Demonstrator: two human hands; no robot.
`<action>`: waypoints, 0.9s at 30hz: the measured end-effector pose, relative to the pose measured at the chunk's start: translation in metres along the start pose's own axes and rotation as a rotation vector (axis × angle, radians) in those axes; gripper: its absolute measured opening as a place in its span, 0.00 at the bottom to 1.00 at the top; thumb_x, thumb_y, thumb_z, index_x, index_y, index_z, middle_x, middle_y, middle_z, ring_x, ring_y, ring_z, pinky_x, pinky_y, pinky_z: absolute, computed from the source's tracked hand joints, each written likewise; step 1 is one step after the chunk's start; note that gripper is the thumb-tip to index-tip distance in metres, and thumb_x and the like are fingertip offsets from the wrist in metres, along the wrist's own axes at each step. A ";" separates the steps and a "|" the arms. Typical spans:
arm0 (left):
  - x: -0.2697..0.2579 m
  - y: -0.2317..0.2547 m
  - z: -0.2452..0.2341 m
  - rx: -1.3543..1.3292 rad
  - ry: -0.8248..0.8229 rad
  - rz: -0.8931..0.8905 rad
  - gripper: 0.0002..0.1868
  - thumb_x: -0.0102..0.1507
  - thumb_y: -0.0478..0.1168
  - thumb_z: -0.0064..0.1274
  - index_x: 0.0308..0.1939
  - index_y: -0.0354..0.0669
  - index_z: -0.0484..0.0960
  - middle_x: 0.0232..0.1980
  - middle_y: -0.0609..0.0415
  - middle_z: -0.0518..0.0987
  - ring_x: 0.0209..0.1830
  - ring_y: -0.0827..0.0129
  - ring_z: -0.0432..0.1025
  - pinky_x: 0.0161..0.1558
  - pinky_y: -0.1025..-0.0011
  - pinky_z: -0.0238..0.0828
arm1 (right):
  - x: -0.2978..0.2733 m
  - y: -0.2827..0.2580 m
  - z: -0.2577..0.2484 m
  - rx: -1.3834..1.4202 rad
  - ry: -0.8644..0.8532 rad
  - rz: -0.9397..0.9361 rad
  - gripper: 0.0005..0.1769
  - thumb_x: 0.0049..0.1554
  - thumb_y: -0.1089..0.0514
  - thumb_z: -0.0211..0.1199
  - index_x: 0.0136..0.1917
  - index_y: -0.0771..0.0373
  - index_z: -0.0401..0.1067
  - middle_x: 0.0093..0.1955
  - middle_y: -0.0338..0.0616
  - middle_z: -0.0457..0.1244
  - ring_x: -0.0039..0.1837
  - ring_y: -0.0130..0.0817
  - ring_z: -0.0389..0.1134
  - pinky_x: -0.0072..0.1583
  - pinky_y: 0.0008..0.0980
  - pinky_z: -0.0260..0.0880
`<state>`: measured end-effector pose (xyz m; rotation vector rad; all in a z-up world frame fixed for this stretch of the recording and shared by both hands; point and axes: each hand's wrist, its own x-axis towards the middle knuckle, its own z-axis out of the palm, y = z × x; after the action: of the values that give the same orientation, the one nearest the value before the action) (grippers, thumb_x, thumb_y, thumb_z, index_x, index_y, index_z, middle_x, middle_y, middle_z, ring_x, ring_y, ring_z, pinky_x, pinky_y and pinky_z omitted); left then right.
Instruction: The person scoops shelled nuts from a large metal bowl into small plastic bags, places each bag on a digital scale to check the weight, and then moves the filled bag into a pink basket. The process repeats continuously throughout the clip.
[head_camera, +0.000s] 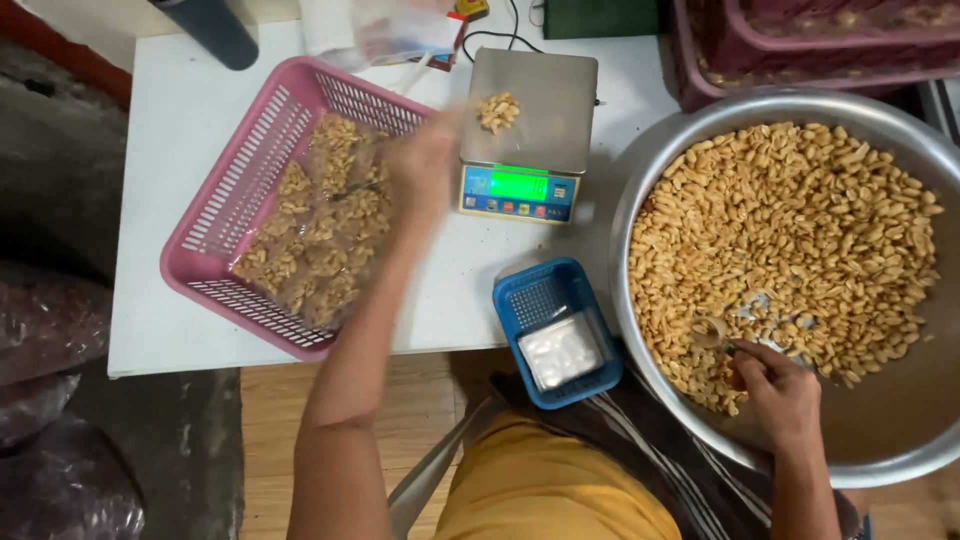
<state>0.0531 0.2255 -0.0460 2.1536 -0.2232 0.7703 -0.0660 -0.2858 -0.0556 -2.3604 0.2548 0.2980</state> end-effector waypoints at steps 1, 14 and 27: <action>0.011 0.031 -0.034 0.003 0.034 -0.284 0.17 0.70 0.35 0.37 0.57 0.51 0.79 0.69 0.51 0.71 0.48 0.69 0.68 0.46 0.76 0.65 | 0.000 0.004 0.001 -0.012 0.004 -0.018 0.16 0.63 0.58 0.60 0.61 0.63 0.79 0.40 0.49 0.72 0.43 0.34 0.74 0.52 0.36 0.75; -0.126 0.068 0.061 0.254 -0.468 0.091 0.14 0.63 0.59 0.50 0.31 0.61 0.76 0.25 0.63 0.76 0.31 0.62 0.77 0.38 0.61 0.72 | 0.088 0.014 -0.023 -0.348 0.130 -0.132 0.20 0.57 0.44 0.60 0.49 0.61 0.80 0.40 0.58 0.70 0.50 0.66 0.70 0.54 0.60 0.67; -0.120 0.098 0.057 0.167 -0.937 -0.387 0.17 0.63 0.52 0.45 0.35 0.49 0.86 0.32 0.46 0.83 0.41 0.48 0.80 0.42 0.52 0.76 | 0.023 -0.038 -0.004 0.518 -0.316 0.124 0.20 0.59 0.68 0.57 0.61 0.86 0.70 0.43 0.68 0.69 0.40 0.47 0.73 0.45 0.43 0.76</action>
<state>-0.0563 0.1069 -0.0816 2.4646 -0.2060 -0.4917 -0.0330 -0.2640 -0.0344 -1.7622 0.2864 0.5825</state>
